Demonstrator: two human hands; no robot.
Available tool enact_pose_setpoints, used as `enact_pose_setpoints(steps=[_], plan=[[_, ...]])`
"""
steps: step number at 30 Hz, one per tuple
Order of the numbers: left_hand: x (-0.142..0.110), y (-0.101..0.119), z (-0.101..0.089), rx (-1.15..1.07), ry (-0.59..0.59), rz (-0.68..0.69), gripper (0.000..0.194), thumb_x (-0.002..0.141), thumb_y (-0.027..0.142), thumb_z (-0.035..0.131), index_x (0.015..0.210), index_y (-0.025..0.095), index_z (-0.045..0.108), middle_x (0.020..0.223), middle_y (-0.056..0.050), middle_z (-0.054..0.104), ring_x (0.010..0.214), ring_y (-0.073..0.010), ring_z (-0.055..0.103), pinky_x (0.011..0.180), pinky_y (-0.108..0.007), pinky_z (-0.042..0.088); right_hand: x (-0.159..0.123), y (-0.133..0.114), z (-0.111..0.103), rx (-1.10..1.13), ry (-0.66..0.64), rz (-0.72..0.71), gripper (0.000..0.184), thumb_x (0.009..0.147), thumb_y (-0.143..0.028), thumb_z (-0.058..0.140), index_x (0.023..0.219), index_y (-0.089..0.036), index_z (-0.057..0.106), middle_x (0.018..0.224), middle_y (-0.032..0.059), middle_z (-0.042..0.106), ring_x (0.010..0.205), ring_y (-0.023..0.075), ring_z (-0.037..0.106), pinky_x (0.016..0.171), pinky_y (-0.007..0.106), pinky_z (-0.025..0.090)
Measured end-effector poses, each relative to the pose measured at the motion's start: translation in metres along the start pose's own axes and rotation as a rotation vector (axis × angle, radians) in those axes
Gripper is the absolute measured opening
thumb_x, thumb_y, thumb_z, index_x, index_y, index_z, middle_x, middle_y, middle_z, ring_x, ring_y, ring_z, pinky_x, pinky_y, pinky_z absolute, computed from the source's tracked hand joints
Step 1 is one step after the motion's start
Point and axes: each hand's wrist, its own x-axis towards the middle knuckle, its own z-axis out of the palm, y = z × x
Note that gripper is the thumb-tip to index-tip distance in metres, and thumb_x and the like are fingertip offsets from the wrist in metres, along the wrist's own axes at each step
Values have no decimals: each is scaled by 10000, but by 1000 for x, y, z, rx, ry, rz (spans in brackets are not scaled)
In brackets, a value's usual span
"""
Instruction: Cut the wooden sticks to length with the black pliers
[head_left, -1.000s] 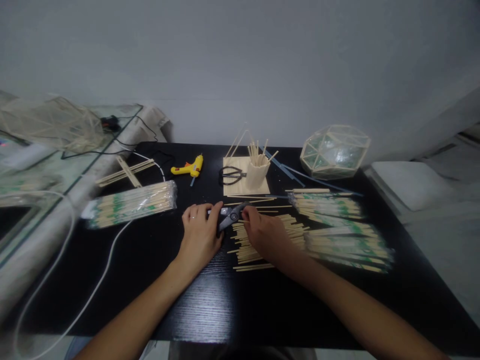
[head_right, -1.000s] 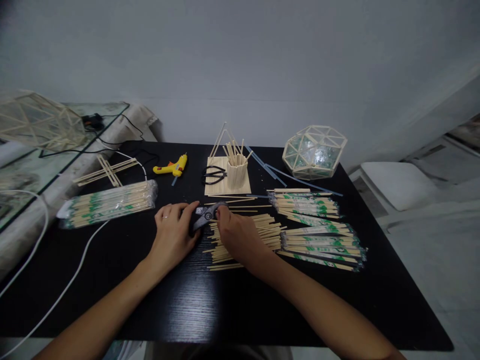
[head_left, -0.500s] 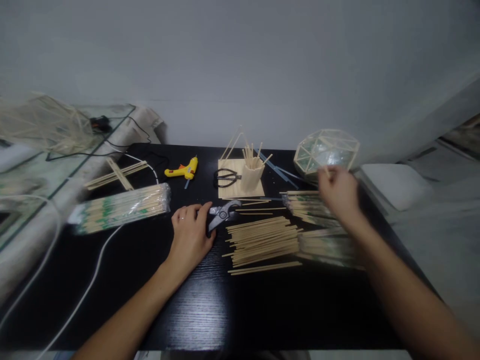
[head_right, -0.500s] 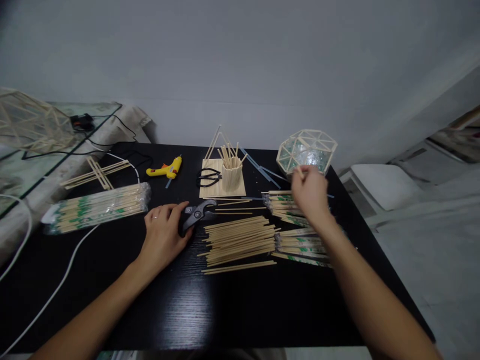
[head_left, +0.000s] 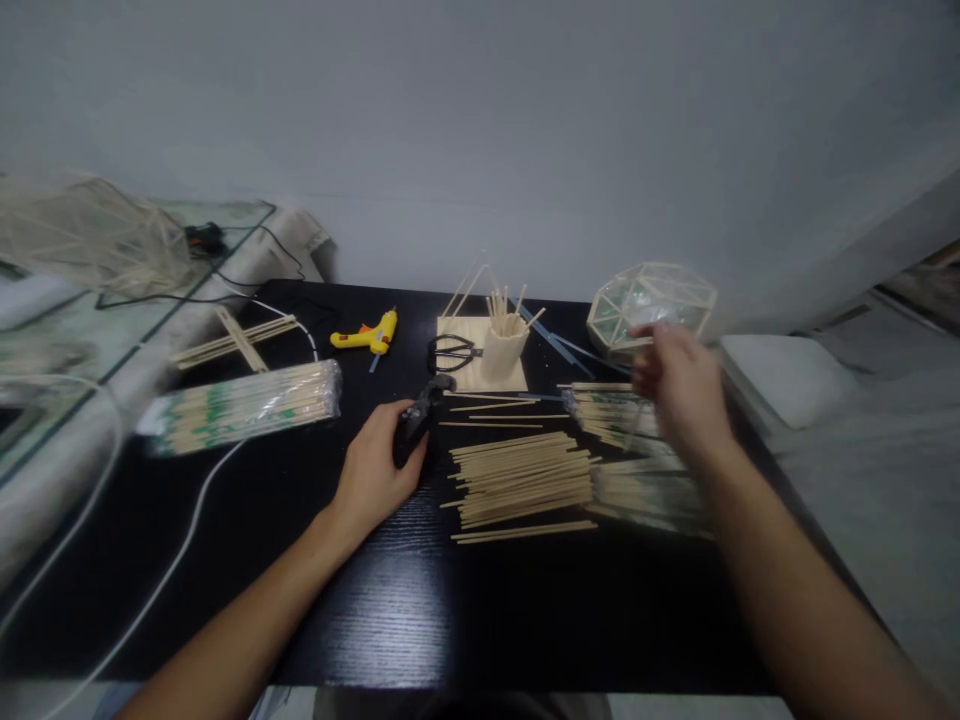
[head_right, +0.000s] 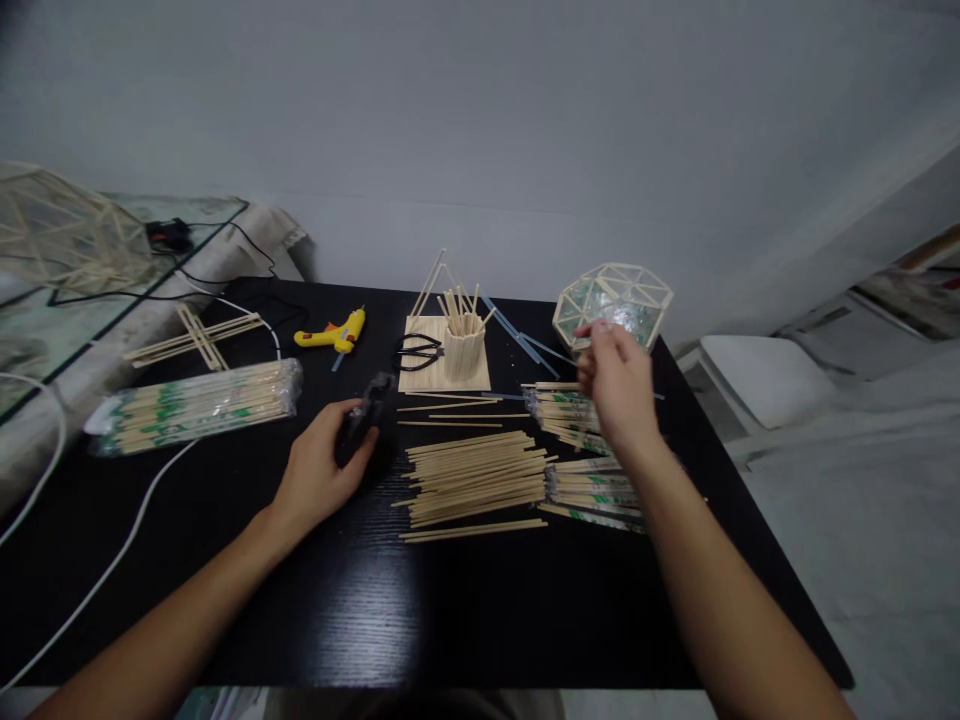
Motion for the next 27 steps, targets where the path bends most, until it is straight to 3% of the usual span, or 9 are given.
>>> enact_pose_setpoints(steps=[3, 6, 9, 12, 16, 24, 27], plan=[[-1, 5, -2, -240, -17, -157, 199, 917, 376, 596, 976, 189, 627, 813, -17, 657, 729, -165, 625, 691, -279, 499, -25, -16, 35, 290, -241, 86, 335, 963, -528, 509, 897, -218, 619, 602, -72, 317, 494, 115, 326, 479, 235, 324], [0, 10, 1, -672, -146, -455, 351, 852, 521, 669, 794, 195, 553, 532, 69, 450, 431, -88, 406, 424, -218, 335, -41, -26, 64, 245, -302, 0, 359, 999, -479, 477, 946, -210, 709, 748, -10, 477, 682, 137, 498, 653, 264, 465], [4, 13, 2, -968, -263, -647, 450, 732, 572, 781, 779, 183, 560, 472, 101, 380, 360, -57, 305, 344, -195, 239, -48, -26, 80, 178, -315, -11, 438, 1019, -500, 430, 975, -206, 751, 739, 0, 489, 715, 149, 508, 694, 277, 475], [7, 14, 0, -1057, -298, -687, 471, 718, 552, 809, 880, 132, 668, 466, 104, 372, 351, -44, 296, 327, -179, 236, -53, -21, 87, 246, -369, 48, 398, 976, -495, 523, 958, -178, 764, 676, -12, 474, 662, 138, 480, 649, 267, 454], [8, 14, -4, -1117, -317, -673, 436, 784, 505, 768, 934, 98, 723, 482, 89, 387, 345, -40, 310, 321, -178, 251, -55, -18, 89, 291, -443, 150, 293, 838, -453, 712, 811, -164, 744, 677, -5, 563, 651, 127, 502, 629, 257, 457], [15, 4, -8, -1141, -201, -679, 300, 741, 373, 811, 833, 115, 690, 528, 67, 446, 381, -34, 361, 356, -169, 275, -43, -7, 88, 366, -425, 268, 309, 678, -420, 843, 774, -156, 714, 676, 10, 666, 599, 114, 564, 540, 234, 454], [18, -1, -6, -1115, -167, -700, 281, 744, 356, 796, 835, 124, 667, 528, 70, 446, 381, -37, 352, 354, -170, 262, -38, -3, 83, 257, -514, 259, 300, 686, -400, 836, 752, -153, 679, 664, 17, 694, 578, 116, 590, 536, 233, 464]])
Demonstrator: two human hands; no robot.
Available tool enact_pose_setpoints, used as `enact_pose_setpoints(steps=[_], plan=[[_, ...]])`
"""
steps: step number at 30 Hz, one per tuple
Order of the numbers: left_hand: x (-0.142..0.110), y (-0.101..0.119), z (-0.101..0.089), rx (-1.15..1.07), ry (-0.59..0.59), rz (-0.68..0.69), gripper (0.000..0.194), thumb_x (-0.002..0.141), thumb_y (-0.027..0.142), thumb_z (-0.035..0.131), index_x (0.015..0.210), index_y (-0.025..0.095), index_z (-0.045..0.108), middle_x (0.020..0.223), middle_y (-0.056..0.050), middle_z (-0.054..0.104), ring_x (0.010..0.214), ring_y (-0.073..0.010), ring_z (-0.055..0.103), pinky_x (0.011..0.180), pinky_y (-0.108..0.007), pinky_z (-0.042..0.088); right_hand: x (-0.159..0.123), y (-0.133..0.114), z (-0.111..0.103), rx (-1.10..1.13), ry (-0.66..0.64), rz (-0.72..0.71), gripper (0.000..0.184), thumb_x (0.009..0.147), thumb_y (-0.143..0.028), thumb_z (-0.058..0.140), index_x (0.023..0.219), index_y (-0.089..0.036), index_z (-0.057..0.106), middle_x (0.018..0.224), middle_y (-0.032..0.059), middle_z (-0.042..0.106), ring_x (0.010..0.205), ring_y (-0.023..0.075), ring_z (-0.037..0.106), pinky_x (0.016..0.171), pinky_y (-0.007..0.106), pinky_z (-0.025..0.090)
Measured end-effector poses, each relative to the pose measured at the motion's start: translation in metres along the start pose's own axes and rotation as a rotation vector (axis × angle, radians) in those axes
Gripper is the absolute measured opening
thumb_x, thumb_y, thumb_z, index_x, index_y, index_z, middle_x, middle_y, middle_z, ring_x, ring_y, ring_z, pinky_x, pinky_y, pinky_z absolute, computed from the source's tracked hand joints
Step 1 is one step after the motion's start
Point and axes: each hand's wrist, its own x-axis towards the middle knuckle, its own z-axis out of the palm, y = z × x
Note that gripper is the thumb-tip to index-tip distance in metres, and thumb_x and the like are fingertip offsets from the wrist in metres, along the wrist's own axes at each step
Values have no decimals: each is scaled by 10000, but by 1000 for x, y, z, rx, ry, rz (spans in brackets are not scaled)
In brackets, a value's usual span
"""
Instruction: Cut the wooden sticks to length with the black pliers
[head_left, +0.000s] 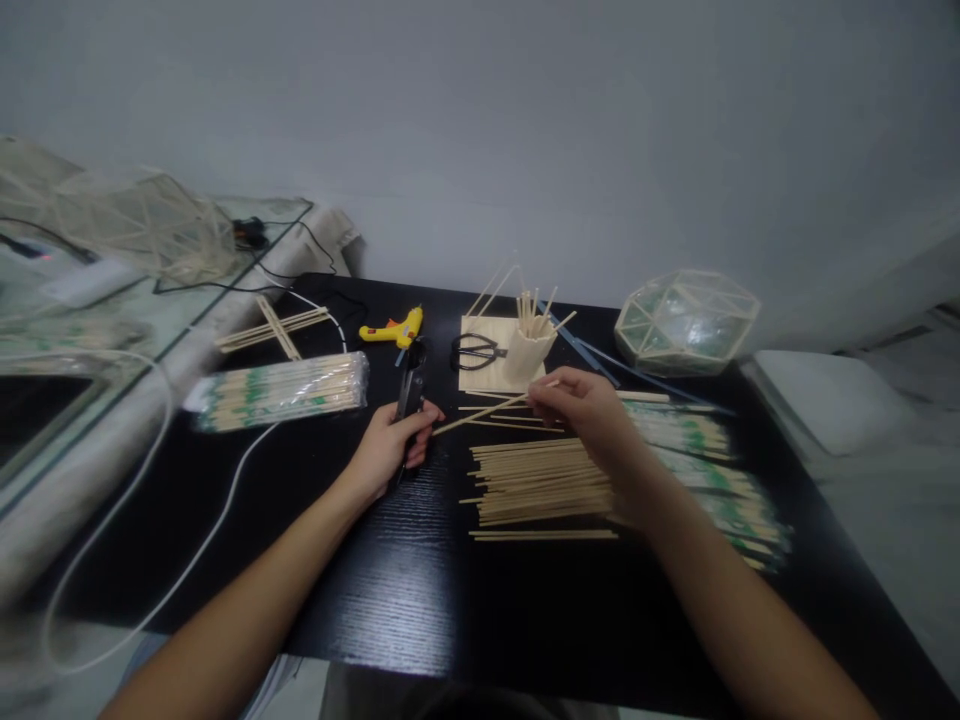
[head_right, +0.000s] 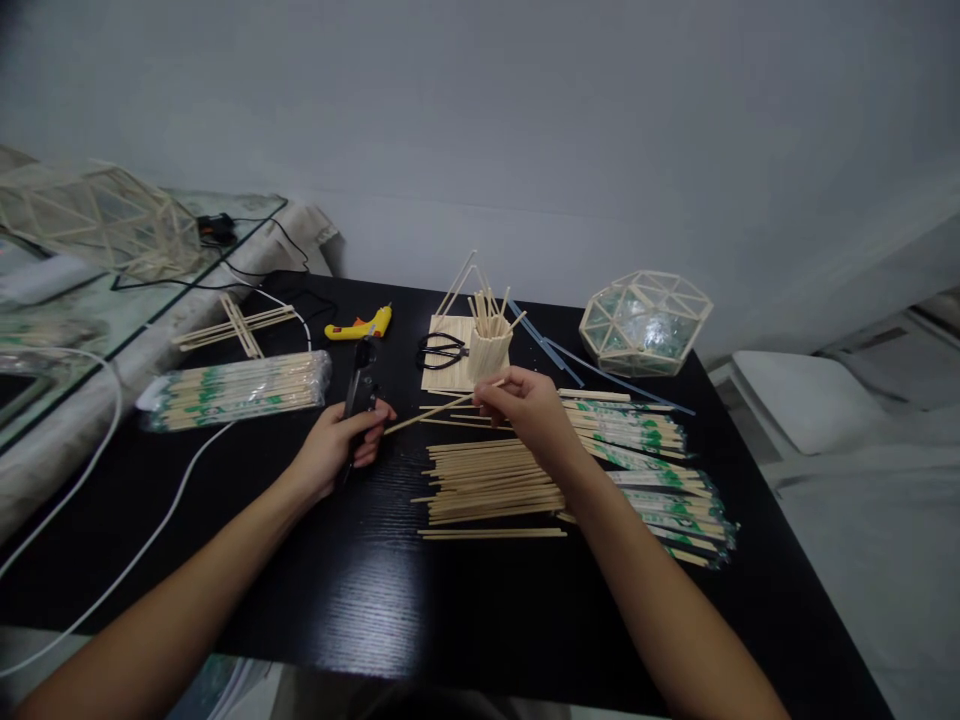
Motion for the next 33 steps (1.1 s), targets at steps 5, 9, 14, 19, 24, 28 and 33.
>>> enact_pose_setpoints(steps=[5, 9, 14, 19, 24, 28, 33], plan=[[5, 1, -4, -65, 110, 79, 246, 734, 319, 769, 837, 154, 619, 530, 80, 434, 398, -49, 354, 354, -170, 270, 2, 8, -9, -435, -254, -49, 167, 777, -274, 778, 812, -167, 655, 722, 27, 748, 684, 167, 704, 651, 270, 512], [6, 4, -5, -87, 143, 113, 244, 718, 305, 764, 834, 160, 606, 530, 83, 428, 401, -56, 367, 349, -173, 284, 2, 18, -3, -875, -189, -210, 93, 878, -137, 669, 934, -191, 720, 850, 35, 786, 806, 180, 721, 767, 285, 486], [5, 4, -4, -90, 135, 114, 249, 718, 313, 764, 834, 167, 599, 531, 82, 430, 405, -59, 366, 350, -175, 286, 3, 24, 6, -1223, -249, -232, 186, 930, -106, 596, 904, -183, 764, 931, 64, 769, 899, 209, 702, 784, 277, 450], [4, 2, -3, -83, 124, 115, 238, 721, 304, 758, 817, 176, 582, 527, 84, 421, 412, -56, 354, 360, -171, 284, 2, 29, 8, -1380, -222, -226, 201, 971, -146, 565, 912, -172, 755, 982, 92, 710, 873, 206, 676, 729, 275, 433], [5, 3, -3, -79, 129, 118, 241, 715, 310, 761, 808, 179, 581, 515, 86, 416, 407, -54, 344, 363, -171, 278, 1, 30, 14, -1362, -241, -242, 143, 968, -140, 599, 1051, -164, 713, 1067, 103, 709, 1021, 226, 663, 825, 283, 444], [4, 4, -1, -75, 127, 110, 236, 705, 304, 762, 797, 176, 587, 513, 83, 424, 406, -54, 346, 363, -174, 280, 3, 34, 16, -1325, -261, -227, 98, 966, -151, 621, 1023, -165, 699, 1044, 93, 719, 1019, 230, 654, 839, 293, 433], [5, 1, -2, -62, 121, 105, 225, 710, 304, 753, 800, 177, 591, 508, 81, 425, 407, -56, 347, 371, -179, 273, 8, 39, 14, -1249, -307, -199, 91, 953, -120, 613, 965, -157, 695, 983, 83, 713, 930, 209, 643, 796, 289, 423]])
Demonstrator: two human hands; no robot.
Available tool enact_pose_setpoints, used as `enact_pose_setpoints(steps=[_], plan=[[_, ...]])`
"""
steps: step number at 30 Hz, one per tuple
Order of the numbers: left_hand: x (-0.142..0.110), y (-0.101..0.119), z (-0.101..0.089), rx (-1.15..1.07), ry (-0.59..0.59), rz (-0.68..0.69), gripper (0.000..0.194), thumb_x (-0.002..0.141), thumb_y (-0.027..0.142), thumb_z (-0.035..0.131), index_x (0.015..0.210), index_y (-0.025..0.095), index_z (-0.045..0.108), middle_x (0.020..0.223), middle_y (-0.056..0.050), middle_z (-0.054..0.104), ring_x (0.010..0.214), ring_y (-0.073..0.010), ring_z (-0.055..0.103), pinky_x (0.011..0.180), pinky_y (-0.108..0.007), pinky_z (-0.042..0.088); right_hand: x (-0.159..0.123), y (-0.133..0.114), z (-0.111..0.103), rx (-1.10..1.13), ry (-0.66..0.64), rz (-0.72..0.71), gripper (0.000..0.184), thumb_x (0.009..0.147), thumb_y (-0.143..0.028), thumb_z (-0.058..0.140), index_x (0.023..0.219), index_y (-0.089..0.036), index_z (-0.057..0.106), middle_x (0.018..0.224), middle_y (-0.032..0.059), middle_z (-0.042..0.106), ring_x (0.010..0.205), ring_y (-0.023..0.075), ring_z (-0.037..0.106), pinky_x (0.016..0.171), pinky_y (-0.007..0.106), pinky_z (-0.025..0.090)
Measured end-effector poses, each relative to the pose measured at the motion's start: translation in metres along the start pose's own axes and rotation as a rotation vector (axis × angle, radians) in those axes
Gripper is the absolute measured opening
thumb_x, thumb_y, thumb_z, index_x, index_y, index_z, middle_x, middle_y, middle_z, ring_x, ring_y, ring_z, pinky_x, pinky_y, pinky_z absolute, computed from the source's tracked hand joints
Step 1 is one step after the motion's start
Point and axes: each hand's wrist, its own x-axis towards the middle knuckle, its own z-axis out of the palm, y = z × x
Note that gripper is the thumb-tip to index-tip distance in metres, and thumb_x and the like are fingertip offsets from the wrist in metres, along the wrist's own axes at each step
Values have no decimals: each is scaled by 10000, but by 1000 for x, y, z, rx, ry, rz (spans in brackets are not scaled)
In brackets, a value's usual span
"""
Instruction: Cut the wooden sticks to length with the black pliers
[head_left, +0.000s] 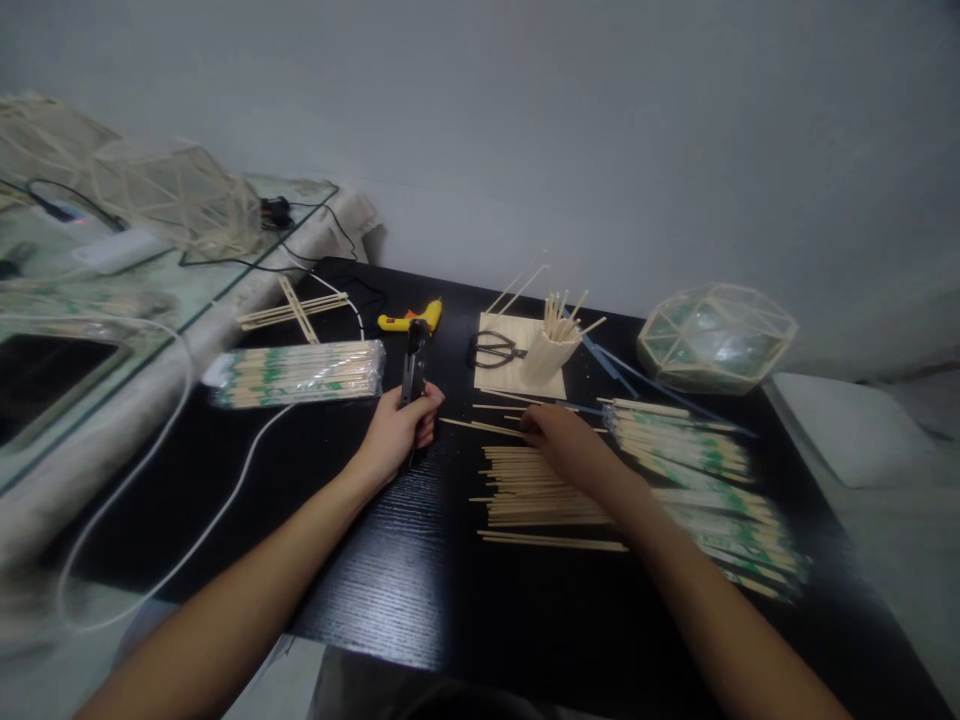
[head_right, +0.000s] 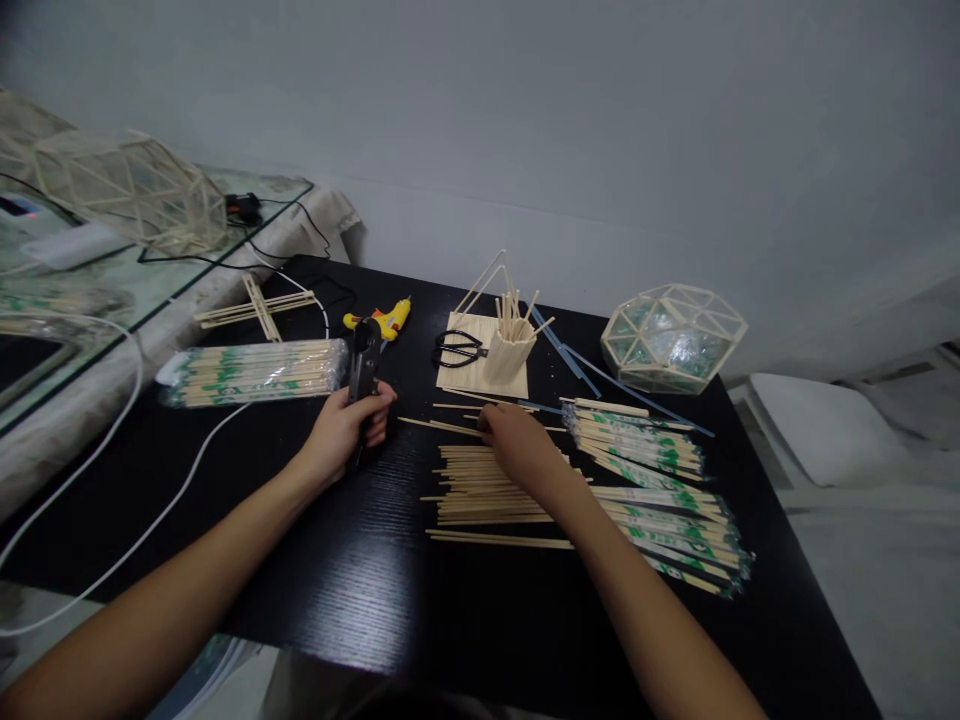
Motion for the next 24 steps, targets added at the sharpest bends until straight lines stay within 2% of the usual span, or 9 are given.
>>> enact_pose_setpoints(steps=[3, 7, 13, 16, 20, 24], plan=[[1, -3, -1, 22, 3, 13, 223, 716, 305, 751, 817, 176, 599, 496, 82, 425, 413, -60, 351, 381, -180, 272, 0, 1, -2, 16, -21, 7, 61, 929, -118, 640, 931, -147, 693, 955, 80, 712, 905, 204, 641, 784, 283, 426], [2, -5, -2, 47, 3, 19, 230, 718, 309, 753, 827, 171, 606, 492, 81, 424, 424, -63, 363, 394, -180, 274, -3, -2, -4, -20, -21, -8, 97, 943, -106, 604, 925, -147, 690, 974, 90, 702, 964, 219, 631, 837, 292, 430], [2, -7, -1, 85, 14, 20, 249, 717, 316, 759, 855, 167, 616, 496, 82, 427, 428, -63, 369, 404, -177, 287, -9, -10, 6, -236, 0, -63, 215, 957, -27, 469, 999, -99, 668, 1048, 169, 665, 1009, 279, 598, 878, 361, 408], [2, -8, -2, 81, 27, 49, 247, 717, 315, 765, 853, 170, 619, 494, 82, 429, 431, -66, 374, 405, -179, 295, -10, -10, 6, -280, 35, -92, 219, 928, 5, 467, 967, -106, 652, 1022, 165, 663, 967, 279, 592, 851, 368, 402], [2, -6, -3, 33, 61, 172, 228, 736, 314, 765, 854, 179, 625, 498, 83, 433, 429, -69, 372, 410, -190, 312, -11, -4, -10, -92, 238, -113, 173, 943, -37, 495, 885, -146, 617, 920, 121, 669, 867, 248, 593, 774, 344, 410], [0, -5, -4, 20, 76, 263, 201, 752, 304, 758, 838, 188, 618, 505, 79, 449, 433, -77, 390, 421, -205, 338, -11, -2, -21, 347, 468, -95, 87, 975, -160, 557, 911, -172, 616, 872, 77, 712, 817, 210, 655, 743, 310, 467]])
